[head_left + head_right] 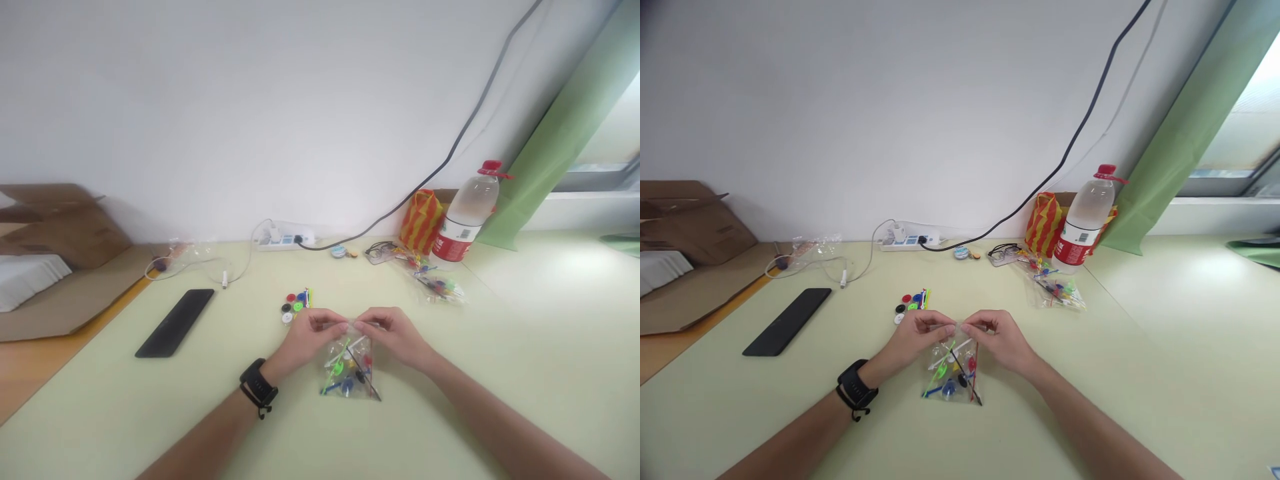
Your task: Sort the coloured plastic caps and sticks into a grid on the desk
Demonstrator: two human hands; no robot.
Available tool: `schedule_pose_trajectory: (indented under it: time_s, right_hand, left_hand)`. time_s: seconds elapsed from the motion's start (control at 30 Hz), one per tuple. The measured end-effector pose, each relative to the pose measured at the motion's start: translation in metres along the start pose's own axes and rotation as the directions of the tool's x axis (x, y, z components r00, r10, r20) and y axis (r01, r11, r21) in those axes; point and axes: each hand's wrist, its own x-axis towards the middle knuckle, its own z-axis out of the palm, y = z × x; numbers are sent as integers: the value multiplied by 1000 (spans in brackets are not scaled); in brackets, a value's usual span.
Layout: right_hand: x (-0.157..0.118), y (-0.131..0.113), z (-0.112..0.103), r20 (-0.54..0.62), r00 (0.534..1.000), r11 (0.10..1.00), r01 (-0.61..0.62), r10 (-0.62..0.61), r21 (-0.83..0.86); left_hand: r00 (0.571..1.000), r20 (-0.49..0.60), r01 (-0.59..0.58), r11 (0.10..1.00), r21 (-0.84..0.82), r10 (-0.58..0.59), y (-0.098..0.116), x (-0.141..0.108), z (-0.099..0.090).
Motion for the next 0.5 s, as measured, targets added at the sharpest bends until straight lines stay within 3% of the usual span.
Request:
schedule_pose_trajectory:
  time_s: [0.2, 0.33, 0.5]
  right_hand:
    - [0, -1, -6, 1, 997, 975, -70, 72, 209]
    - [0, 3, -10, -23, 990, 956, -127, 138, 263]
    - [1, 9, -13, -9, 995, 947, -96, 104, 306]
  left_hand:
    - [997, -72, 21, 999, -32, -23, -1, 3, -4]
    - [995, -88, 44, 997, -63, -50, 1, 3, -5]
    - [989, -117, 74, 988, -139, -90, -1, 2, -7]
